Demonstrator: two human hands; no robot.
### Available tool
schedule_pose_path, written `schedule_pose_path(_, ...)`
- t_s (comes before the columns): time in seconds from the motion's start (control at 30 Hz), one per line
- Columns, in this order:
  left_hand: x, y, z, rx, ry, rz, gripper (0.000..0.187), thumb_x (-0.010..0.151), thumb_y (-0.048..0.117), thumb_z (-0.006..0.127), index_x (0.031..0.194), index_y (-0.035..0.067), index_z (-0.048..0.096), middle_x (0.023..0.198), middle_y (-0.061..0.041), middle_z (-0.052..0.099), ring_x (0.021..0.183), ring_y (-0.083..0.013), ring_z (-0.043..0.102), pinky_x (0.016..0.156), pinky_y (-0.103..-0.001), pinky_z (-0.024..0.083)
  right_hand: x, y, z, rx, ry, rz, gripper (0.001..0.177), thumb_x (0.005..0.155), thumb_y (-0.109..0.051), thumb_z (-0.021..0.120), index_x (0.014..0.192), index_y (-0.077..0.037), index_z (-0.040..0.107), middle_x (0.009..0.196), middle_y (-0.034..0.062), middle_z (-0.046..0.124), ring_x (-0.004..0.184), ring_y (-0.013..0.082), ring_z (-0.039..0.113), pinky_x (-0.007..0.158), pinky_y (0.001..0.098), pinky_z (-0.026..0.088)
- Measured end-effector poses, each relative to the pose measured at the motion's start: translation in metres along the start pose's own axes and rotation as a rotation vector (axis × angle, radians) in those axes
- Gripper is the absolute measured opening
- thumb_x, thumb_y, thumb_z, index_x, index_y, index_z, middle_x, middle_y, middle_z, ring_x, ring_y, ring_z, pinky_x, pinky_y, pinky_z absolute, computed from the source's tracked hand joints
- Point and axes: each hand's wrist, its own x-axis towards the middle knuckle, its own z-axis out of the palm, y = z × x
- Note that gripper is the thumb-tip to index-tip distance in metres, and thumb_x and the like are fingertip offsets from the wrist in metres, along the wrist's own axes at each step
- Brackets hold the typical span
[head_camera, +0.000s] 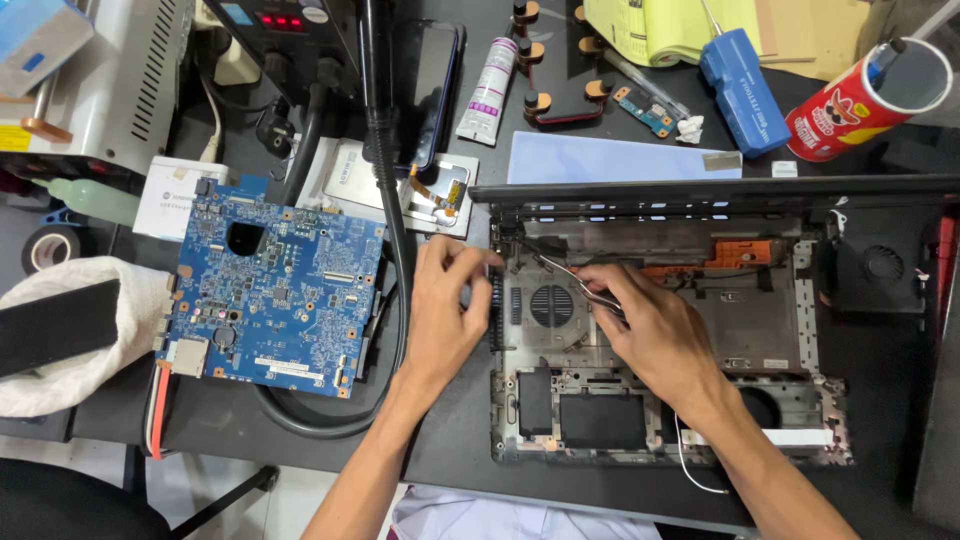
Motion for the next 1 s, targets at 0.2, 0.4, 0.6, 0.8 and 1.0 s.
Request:
schedule_pose_path(0.2, 0.003, 0.005, 0.003, 0.024, -0.048, 0.075, 0.025, 0.082, 0.000, 0.066, 0.107, 0.003, 0.068, 0.102, -0.015, 0.049, 0.100, -0.0314, 0.050, 0.088, -0.042, 0.044, 0.003, -0.002, 0.000, -0.049, -0.080, 0.050, 0.032, 0.089, -0.012, 0.070, 0.119, -0.014, 0.058, 0.110, 0.0031, 0.074, 0.088, 0.0256, 0.076, 0.068, 0.0379, 0.062)
schedule_pose_path(0.4, 0.010, 0.009, 0.006, 0.136, -0.120, 0.152, 0.042, 0.080, -0.001, 0.065, 0.120, 0.010, 0.073, 0.107, -0.018, 0.048, 0.102, -0.0351, 0.049, 0.089, -0.044, 0.044, 0.001, -0.001, -0.001, -0.113, -0.060, -0.014, 0.038, 0.089, -0.015, 0.070, 0.123, -0.012, 0.056, 0.102, 0.0058, 0.068, 0.068, 0.0250, 0.071, 0.054, 0.0362, 0.059)
schedule_pose_path(0.6, 0.013, 0.007, 0.007, 0.153, -0.141, 0.200, 0.038, 0.080, 0.003, 0.068, 0.117, 0.010, 0.072, 0.109, -0.018, 0.047, 0.104, -0.0360, 0.049, 0.093, -0.046, 0.044, -0.003, 0.005, -0.011, -0.196, -0.039, 0.004, 0.029, 0.090, -0.024, 0.072, 0.112, -0.011, 0.059, 0.099, 0.0045, 0.065, 0.057, 0.0226, 0.068, 0.044, 0.0343, 0.058)
schedule_pose_path(0.8, 0.014, 0.007, 0.009, 0.194, -0.187, 0.189, 0.040, 0.077, 0.001, 0.067, 0.116, 0.008, 0.073, 0.106, -0.018, 0.046, 0.101, -0.0360, 0.048, 0.090, -0.047, 0.043, -0.017, 0.003, -0.008, -0.256, 0.054, -0.070, 0.027, 0.088, -0.019, 0.071, 0.111, -0.011, 0.059, 0.099, 0.0055, 0.067, 0.068, 0.0297, 0.072, 0.057, 0.0411, 0.061)
schedule_pose_path(1.0, 0.002, 0.005, 0.014, 0.264, -0.074, 0.268, 0.033, 0.087, 0.002, 0.068, 0.120, 0.007, 0.072, 0.112, -0.016, 0.052, 0.103, -0.0333, 0.051, 0.092, -0.044, 0.043, -0.016, 0.005, -0.006, -0.228, 0.032, -0.083, 0.030, 0.088, -0.017, 0.070, 0.114, -0.007, 0.058, 0.102, 0.0084, 0.066, 0.068, 0.0309, 0.072, 0.059, 0.0416, 0.062)
